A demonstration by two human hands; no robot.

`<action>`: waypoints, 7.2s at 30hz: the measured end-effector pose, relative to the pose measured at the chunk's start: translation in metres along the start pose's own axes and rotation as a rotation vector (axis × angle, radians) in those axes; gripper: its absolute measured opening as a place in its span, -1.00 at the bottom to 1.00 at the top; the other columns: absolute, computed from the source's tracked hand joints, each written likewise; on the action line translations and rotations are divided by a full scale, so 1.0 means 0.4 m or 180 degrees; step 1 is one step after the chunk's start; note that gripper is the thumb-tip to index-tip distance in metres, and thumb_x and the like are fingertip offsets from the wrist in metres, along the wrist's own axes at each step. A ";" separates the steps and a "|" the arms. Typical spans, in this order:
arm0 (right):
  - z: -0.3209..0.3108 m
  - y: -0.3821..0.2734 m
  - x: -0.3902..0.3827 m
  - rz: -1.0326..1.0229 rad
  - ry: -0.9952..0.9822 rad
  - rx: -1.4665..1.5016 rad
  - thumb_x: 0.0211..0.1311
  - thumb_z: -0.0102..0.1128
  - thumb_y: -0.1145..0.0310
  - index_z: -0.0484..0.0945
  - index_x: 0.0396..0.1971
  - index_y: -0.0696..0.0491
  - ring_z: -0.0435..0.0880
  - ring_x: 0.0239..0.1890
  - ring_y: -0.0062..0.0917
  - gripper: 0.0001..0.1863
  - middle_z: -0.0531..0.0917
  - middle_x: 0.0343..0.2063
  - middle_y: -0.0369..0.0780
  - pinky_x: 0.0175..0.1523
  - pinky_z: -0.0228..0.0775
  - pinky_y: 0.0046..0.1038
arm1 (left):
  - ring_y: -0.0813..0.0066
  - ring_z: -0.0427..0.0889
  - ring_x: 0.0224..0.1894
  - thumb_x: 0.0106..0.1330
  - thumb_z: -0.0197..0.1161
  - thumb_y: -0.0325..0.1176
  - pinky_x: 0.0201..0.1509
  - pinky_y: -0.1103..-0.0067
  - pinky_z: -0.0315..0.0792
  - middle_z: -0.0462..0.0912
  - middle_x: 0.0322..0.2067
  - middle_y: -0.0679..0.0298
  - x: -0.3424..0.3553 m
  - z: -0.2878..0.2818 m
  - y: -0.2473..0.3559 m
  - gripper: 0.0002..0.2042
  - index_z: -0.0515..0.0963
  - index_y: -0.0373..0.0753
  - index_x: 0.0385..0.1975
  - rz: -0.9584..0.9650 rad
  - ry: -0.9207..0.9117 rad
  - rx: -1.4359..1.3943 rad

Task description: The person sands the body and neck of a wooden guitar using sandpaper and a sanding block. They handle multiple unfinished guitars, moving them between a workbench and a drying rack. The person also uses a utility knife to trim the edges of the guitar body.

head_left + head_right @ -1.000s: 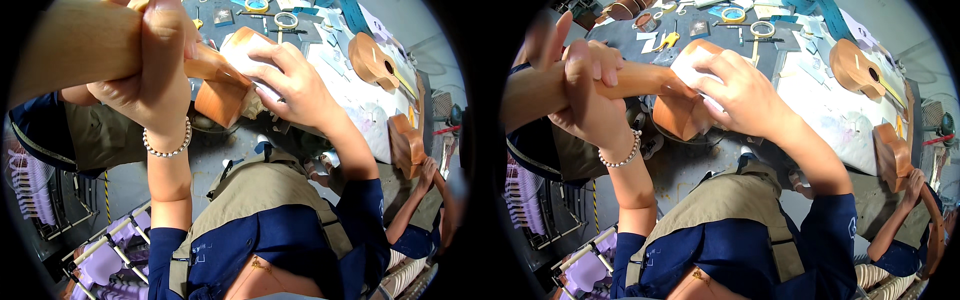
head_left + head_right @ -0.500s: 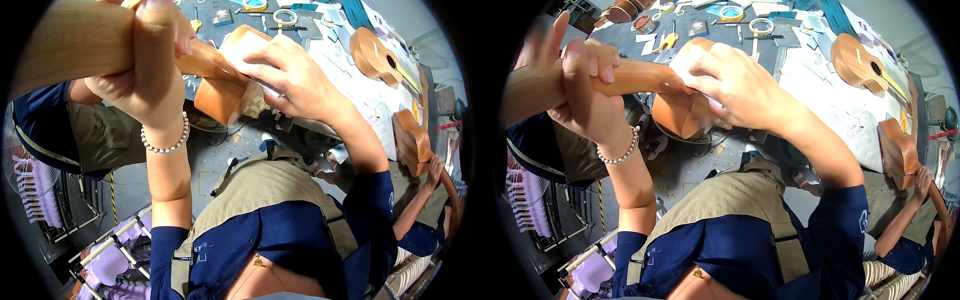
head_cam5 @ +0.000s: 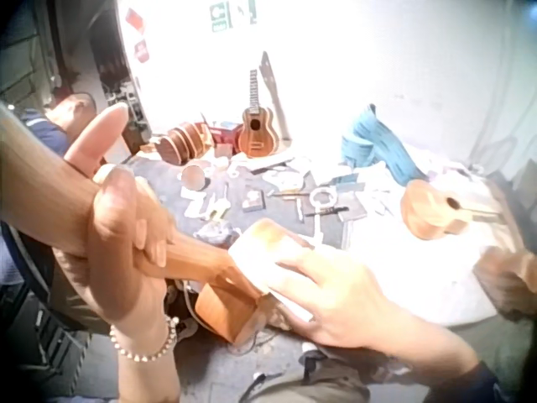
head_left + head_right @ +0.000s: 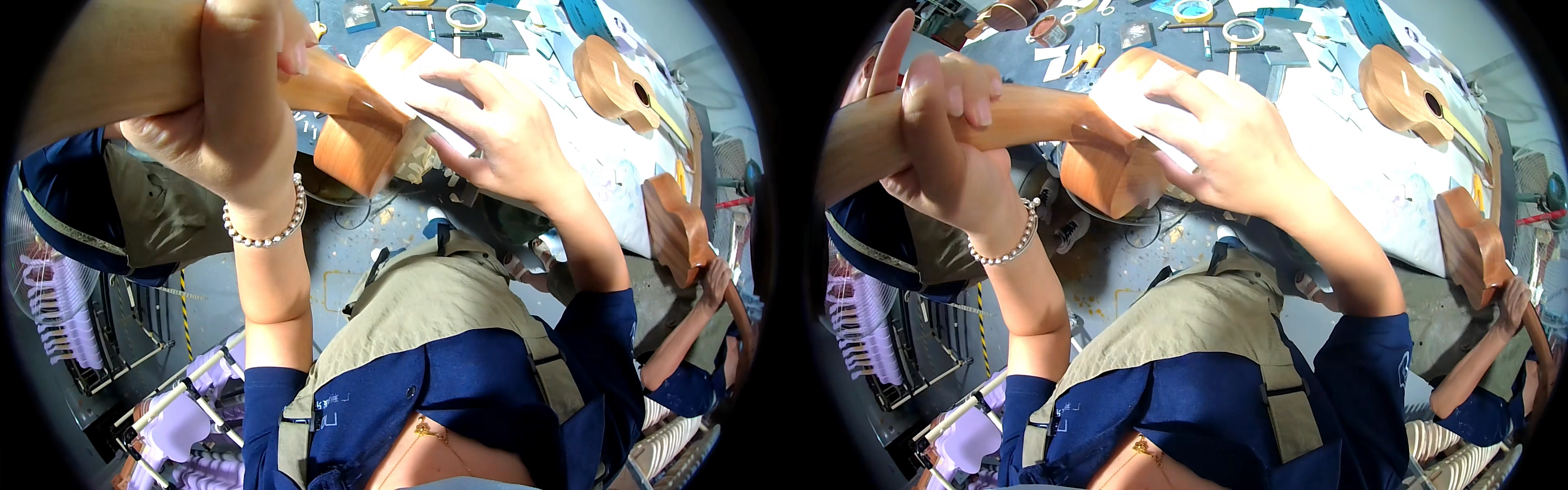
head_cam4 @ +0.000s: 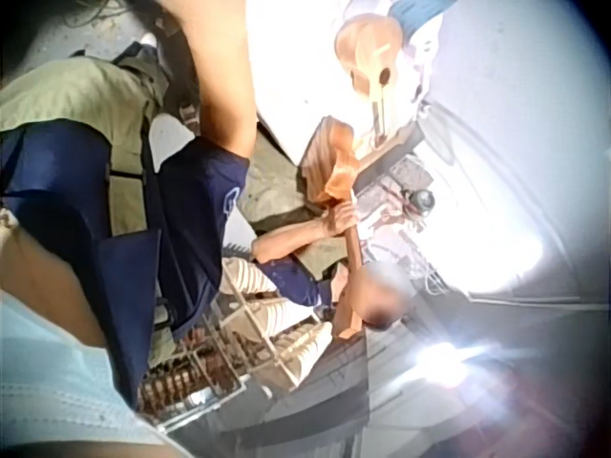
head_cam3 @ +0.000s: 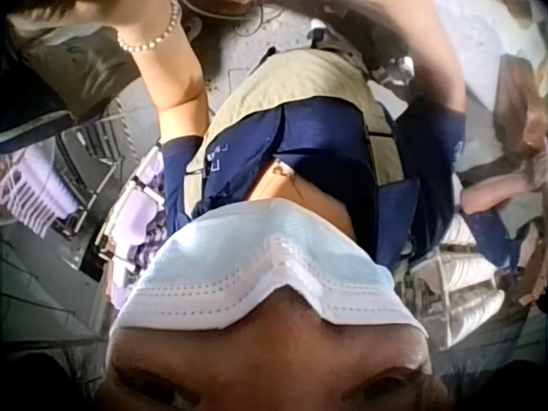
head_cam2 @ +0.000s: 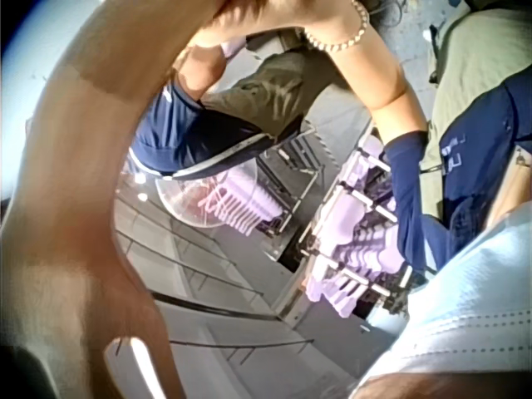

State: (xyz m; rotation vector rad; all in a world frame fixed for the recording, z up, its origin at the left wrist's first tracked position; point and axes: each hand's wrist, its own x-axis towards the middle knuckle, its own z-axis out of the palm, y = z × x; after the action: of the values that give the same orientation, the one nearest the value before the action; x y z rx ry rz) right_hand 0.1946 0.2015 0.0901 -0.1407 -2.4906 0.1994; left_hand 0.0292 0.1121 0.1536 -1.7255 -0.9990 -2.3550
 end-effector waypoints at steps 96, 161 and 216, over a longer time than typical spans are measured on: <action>0.016 -0.095 0.068 0.1489 -0.0296 0.0154 -0.02 0.03 0.19 0.58 -0.57 -0.11 0.60 -0.46 -0.31 -0.83 0.59 -0.56 -0.18 -0.33 0.42 -0.36 | 0.39 0.48 -0.57 0.09 0.19 0.03 -0.30 0.32 0.42 0.42 -0.61 0.27 0.026 -0.197 -0.022 -0.52 0.41 -0.31 -0.24 -0.0132 -0.1889 -0.0930; 0.315 0.374 -0.256 0.3749 0.0956 0.6507 0.28 -0.32 -0.18 0.22 0.18 0.08 0.32 0.18 -0.41 -0.31 0.37 0.12 -0.17 0.21 0.14 -0.32 | 0.50 0.49 -0.45 0.05 0.18 -0.10 -0.03 0.48 0.42 0.45 -0.54 0.37 -0.142 -0.275 0.062 -0.72 0.46 -0.21 -0.49 -0.0291 0.1622 -0.0398; 0.218 0.165 -0.206 0.1653 0.0797 0.2779 0.10 -0.08 0.71 0.38 0.06 0.16 0.54 -0.25 -0.54 -0.54 0.53 -0.19 -0.15 -0.12 0.42 -0.56 | 0.53 0.54 -0.11 0.22 0.14 -0.47 -0.03 0.58 0.43 0.54 -0.13 0.19 -0.374 0.026 -0.228 -0.64 0.25 -0.29 0.00 -0.3433 0.1864 -0.1078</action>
State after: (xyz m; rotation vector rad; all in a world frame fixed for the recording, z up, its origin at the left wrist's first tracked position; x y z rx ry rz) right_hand 0.2114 0.2447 -0.0387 -0.4034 -1.8725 1.3502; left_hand 0.0570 0.1417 -0.0170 -0.3427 -1.7214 -3.4619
